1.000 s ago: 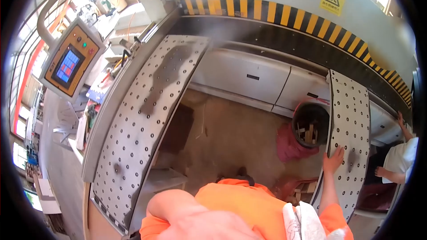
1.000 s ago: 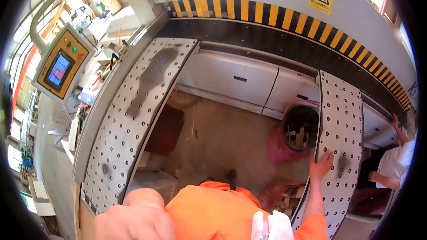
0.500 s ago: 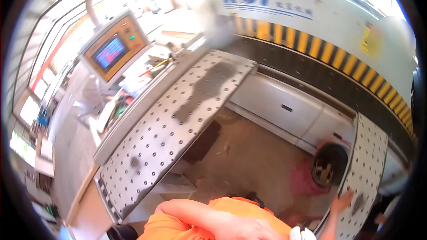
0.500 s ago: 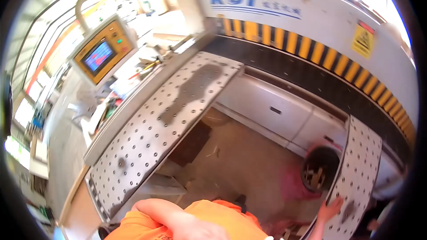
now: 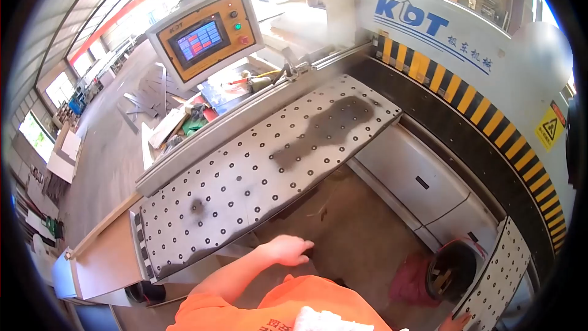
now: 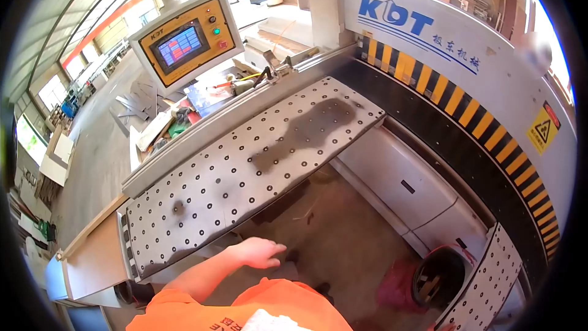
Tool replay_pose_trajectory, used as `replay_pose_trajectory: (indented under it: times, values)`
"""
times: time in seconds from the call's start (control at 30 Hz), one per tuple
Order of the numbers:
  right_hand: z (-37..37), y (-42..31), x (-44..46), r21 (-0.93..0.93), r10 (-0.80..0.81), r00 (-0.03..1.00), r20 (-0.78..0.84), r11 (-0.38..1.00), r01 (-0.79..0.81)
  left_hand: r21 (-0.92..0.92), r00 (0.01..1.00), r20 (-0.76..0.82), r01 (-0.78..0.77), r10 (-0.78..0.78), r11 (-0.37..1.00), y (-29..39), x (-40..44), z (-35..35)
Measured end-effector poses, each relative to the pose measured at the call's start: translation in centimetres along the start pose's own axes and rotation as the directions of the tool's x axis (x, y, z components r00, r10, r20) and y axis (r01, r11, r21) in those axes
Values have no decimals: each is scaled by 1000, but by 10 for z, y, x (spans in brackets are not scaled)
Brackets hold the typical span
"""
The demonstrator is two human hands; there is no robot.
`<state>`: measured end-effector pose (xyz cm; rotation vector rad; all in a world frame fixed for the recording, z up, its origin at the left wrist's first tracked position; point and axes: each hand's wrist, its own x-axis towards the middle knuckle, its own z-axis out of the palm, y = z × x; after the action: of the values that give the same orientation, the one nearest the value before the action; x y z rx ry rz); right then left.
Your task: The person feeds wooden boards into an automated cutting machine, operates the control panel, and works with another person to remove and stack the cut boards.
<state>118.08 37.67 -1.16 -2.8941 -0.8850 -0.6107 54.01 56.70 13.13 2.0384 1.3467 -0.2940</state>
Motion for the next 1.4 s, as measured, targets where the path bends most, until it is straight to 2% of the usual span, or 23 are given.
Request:
replay_pose_trajectory:
  times: [0.07, 0.17, 0.23, 0.3, 0.4, 0.5, 0.57, 0.6, 0.67, 0.73, 0.87, 0.93, 1.0, 1.03, 1.07, 1.13, 1.23, 1.4]
  values:
    - [-9, -12, -3, -6, -18, 998, -55, 1000, 18, 125, 991, -5, 135, -136, 983, -20, 5, -20]
    - [-20, -32, -13, 4, -56, 988, -141, 998, 57, 76, 991, -56, 127, -122, 989, -53, 18, -44]
    - [-22, -49, -27, 45, -71, 988, -139, 996, 78, 28, 991, -82, 106, -103, 994, -73, 28, -62]
    - [-10, -68, -44, 134, -78, 997, -20, 988, 80, 22, 993, -83, 82, -80, 996, -91, 42, -79]
    - [14, -106, -91, 314, -64, 941, 331, 948, -46, -5, 989, -141, 33, -34, 999, -120, 65, -92]
    - [43, -153, -144, 441, -162, 726, 669, 872, -212, -21, 978, -197, -71, 65, 997, -137, 85, -100]
    - [48, -190, -177, 500, -272, 570, 776, 815, -292, -67, 960, -250, -149, 128, 986, -141, 95, -105]
    - [46, -208, -188, 524, -323, 525, 787, 800, -293, -93, 949, -276, -185, 153, 978, -142, 99, -109]
    - [-35, -281, -178, 588, -435, 514, 739, 789, -177, -148, 941, -289, -222, 173, 964, -144, 113, -114]
    - [7, -290, -178, 572, -462, 605, 649, 820, 11, -183, 923, -330, -268, 198, 946, -147, 129, -106]
    - [28, -329, -100, 615, -478, 658, 582, 788, 27, -193, 899, -376, -312, 224, 930, -137, 154, -106]
    - [14, -362, -51, 633, -463, 750, 472, 770, 77, -166, 855, -450, -363, 258, 917, -129, 168, -108]
    - [-4, -401, 0, 691, -457, 798, 392, 719, 73, -168, 833, -496, -368, 244, 915, -123, 188, -113]
    - [-6, -427, 34, 699, -477, 814, 332, 704, 127, -152, 806, -544, -370, 235, 917, -120, 199, -115]
    - [6, -455, 77, 707, -500, 822, 273, 683, 181, -133, 777, -589, -363, 221, 922, -111, 226, -121]
    - [25, -491, 130, 778, -584, 804, 112, 555, 295, -95, 740, -640, -345, 208, 934, -100, 263, -132]
    - [26, -560, 204, 813, -617, 787, -15, 450, 368, 27, 701, -687, -241, 193, 970, -84, 318, -147]
    - [35, -662, 309, 806, -676, 729, -106, 371, 461, 141, 694, -710, -21, 116, 990, -60, 386, -168]
